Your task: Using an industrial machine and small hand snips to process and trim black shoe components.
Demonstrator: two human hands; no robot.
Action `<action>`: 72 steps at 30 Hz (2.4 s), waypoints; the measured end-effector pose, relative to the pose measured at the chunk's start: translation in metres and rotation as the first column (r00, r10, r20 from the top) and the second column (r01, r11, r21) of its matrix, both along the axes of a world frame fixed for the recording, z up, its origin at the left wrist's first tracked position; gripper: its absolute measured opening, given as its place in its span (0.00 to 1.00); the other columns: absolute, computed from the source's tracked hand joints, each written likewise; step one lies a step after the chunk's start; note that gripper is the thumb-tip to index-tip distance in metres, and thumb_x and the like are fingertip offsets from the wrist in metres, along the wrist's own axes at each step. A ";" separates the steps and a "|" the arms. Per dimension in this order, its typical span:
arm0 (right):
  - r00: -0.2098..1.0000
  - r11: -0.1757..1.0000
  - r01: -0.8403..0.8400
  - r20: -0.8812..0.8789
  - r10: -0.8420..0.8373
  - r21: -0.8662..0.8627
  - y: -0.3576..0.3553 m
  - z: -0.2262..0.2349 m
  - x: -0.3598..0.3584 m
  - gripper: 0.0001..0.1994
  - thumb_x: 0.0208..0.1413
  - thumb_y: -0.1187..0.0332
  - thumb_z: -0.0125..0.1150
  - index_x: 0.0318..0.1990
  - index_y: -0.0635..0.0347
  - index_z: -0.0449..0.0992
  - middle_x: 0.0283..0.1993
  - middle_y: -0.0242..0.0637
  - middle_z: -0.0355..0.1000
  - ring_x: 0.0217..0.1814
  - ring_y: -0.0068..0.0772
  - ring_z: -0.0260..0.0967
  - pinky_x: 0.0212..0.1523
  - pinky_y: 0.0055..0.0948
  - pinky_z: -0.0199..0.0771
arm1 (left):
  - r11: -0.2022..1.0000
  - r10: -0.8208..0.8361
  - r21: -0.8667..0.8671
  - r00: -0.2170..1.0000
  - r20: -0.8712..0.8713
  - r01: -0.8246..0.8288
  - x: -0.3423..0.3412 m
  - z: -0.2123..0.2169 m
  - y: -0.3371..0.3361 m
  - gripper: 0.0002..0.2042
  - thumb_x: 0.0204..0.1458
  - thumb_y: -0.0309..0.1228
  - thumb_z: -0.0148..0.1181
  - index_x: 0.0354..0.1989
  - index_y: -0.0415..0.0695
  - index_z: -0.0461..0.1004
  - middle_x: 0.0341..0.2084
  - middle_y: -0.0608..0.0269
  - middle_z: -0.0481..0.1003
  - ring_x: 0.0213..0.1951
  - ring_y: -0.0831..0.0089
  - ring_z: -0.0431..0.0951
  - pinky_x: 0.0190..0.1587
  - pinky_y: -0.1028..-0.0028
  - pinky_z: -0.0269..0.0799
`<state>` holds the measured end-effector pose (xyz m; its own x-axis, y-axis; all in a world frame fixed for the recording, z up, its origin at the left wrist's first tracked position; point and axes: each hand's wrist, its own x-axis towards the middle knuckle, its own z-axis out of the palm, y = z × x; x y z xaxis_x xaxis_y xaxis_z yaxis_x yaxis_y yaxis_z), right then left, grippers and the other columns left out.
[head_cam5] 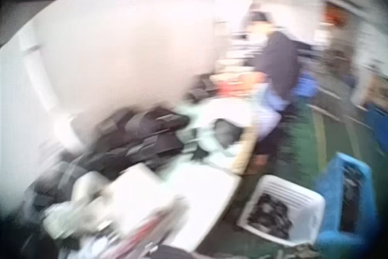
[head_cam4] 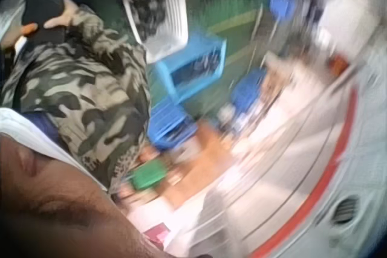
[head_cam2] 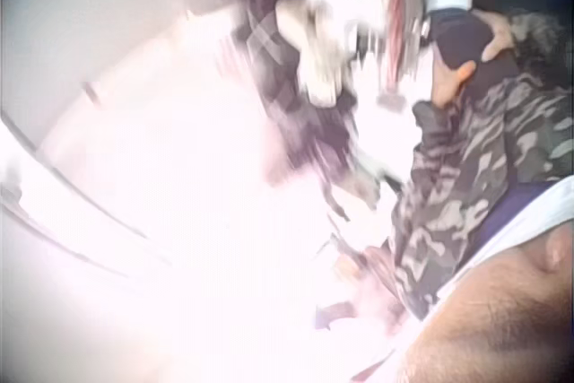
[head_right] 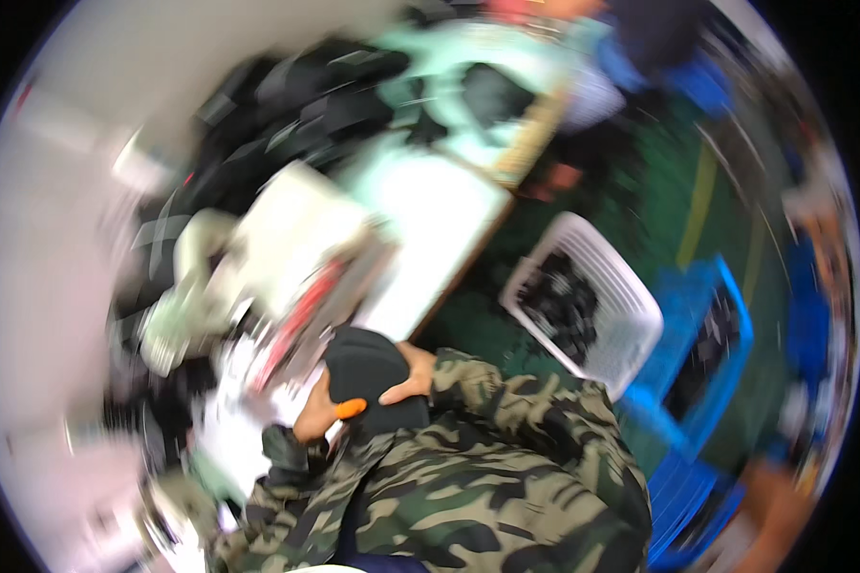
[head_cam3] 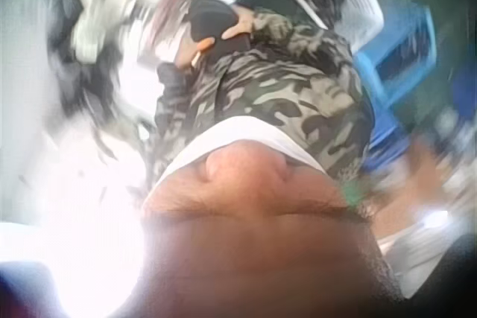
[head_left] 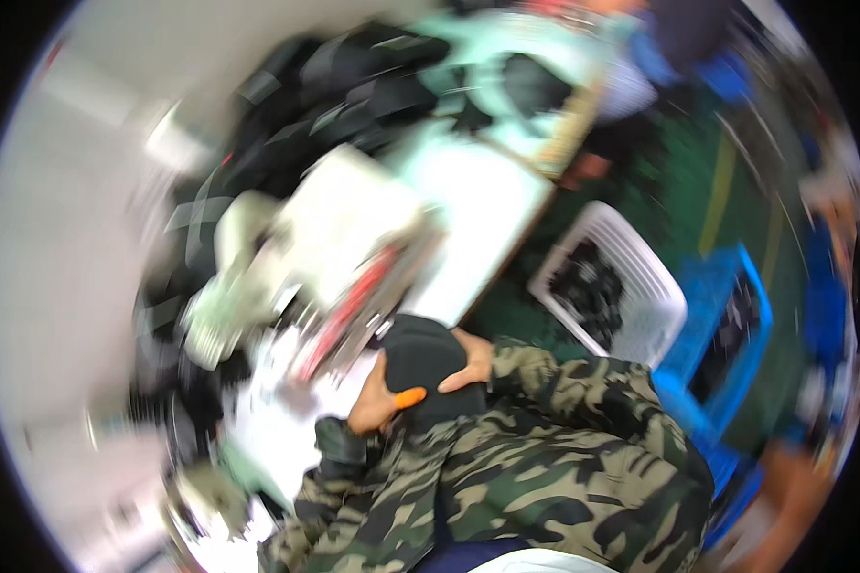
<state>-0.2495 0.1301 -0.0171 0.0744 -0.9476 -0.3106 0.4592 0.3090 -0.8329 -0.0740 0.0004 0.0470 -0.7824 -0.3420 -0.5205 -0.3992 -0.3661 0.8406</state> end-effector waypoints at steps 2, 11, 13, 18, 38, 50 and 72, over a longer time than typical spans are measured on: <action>0.963 0.984 -0.163 -0.229 0.141 -0.079 -0.032 0.014 0.029 0.46 0.34 0.68 0.74 0.62 0.67 0.51 0.61 0.43 0.57 0.62 0.33 0.55 0.62 0.34 0.54 | 0.987 -0.011 -0.160 1.000 -0.025 0.007 0.058 0.002 -0.018 0.44 0.34 0.31 0.72 0.60 0.36 0.51 0.53 0.54 0.63 0.55 0.67 0.62 0.59 0.69 0.55; 0.632 0.524 -0.564 -0.742 -0.225 -0.638 -0.136 0.031 0.197 0.51 0.29 0.61 0.74 0.61 0.70 0.48 0.52 0.57 0.60 0.51 0.59 0.61 0.51 0.44 0.62 | 0.532 0.665 -0.062 0.462 -0.586 -0.845 0.233 -0.022 -0.001 0.44 0.50 0.65 0.38 0.64 0.37 0.47 0.60 0.51 0.55 0.61 0.64 0.55 0.62 0.68 0.49; 0.481 0.516 -0.717 -0.868 -0.120 -0.469 -0.144 -0.016 0.205 0.51 0.30 0.60 0.72 0.62 0.70 0.47 0.52 0.57 0.60 0.51 0.59 0.61 0.52 0.46 0.61 | 0.465 0.789 0.052 0.387 -0.478 -0.884 0.240 -0.095 0.005 0.39 0.55 0.60 0.33 0.62 0.36 0.51 0.58 0.52 0.58 0.59 0.67 0.58 0.61 0.69 0.51; 0.449 0.550 -0.704 -0.882 -0.147 -0.450 -0.151 -0.040 0.221 0.55 0.24 0.60 0.75 0.62 0.69 0.47 0.55 0.55 0.58 0.52 0.56 0.60 0.53 0.46 0.59 | 0.359 0.799 -0.085 0.353 -0.487 -0.929 0.253 -0.137 0.000 0.34 0.57 0.56 0.32 0.58 0.35 0.60 0.58 0.49 0.59 0.60 0.64 0.58 0.62 0.67 0.49; 0.715 0.712 -0.692 -0.018 0.699 0.116 -0.136 0.124 0.128 0.56 0.29 0.66 0.77 0.66 0.61 0.42 0.61 0.44 0.56 0.61 0.35 0.56 0.61 0.32 0.53 | 0.503 0.724 -0.849 0.614 0.314 -0.160 0.172 -0.172 -0.209 0.12 0.44 0.30 0.55 0.39 0.43 0.71 0.25 0.44 0.75 0.32 0.47 0.76 0.36 0.56 0.71; 0.483 0.483 -0.875 0.004 0.875 0.017 -0.085 0.109 0.039 0.53 0.31 0.66 0.77 0.63 0.67 0.44 0.55 0.41 0.61 0.56 0.31 0.60 0.56 0.30 0.60 | 0.648 0.557 -0.612 0.830 -0.027 -0.455 0.194 -0.123 -0.179 0.04 0.48 0.24 0.54 0.31 0.36 0.71 0.24 0.58 0.76 0.29 0.73 0.77 0.32 0.77 0.70; 0.804 0.805 -0.592 0.051 0.592 -0.020 -0.026 0.093 -0.045 0.51 0.26 0.67 0.74 0.62 0.66 0.49 0.58 0.40 0.57 0.61 0.34 0.56 0.60 0.34 0.54 | 0.547 0.754 -0.835 0.467 0.462 -0.056 0.128 -0.166 -0.133 0.12 0.41 0.35 0.61 0.33 0.42 0.74 0.27 0.52 0.77 0.34 0.56 0.78 0.39 0.63 0.73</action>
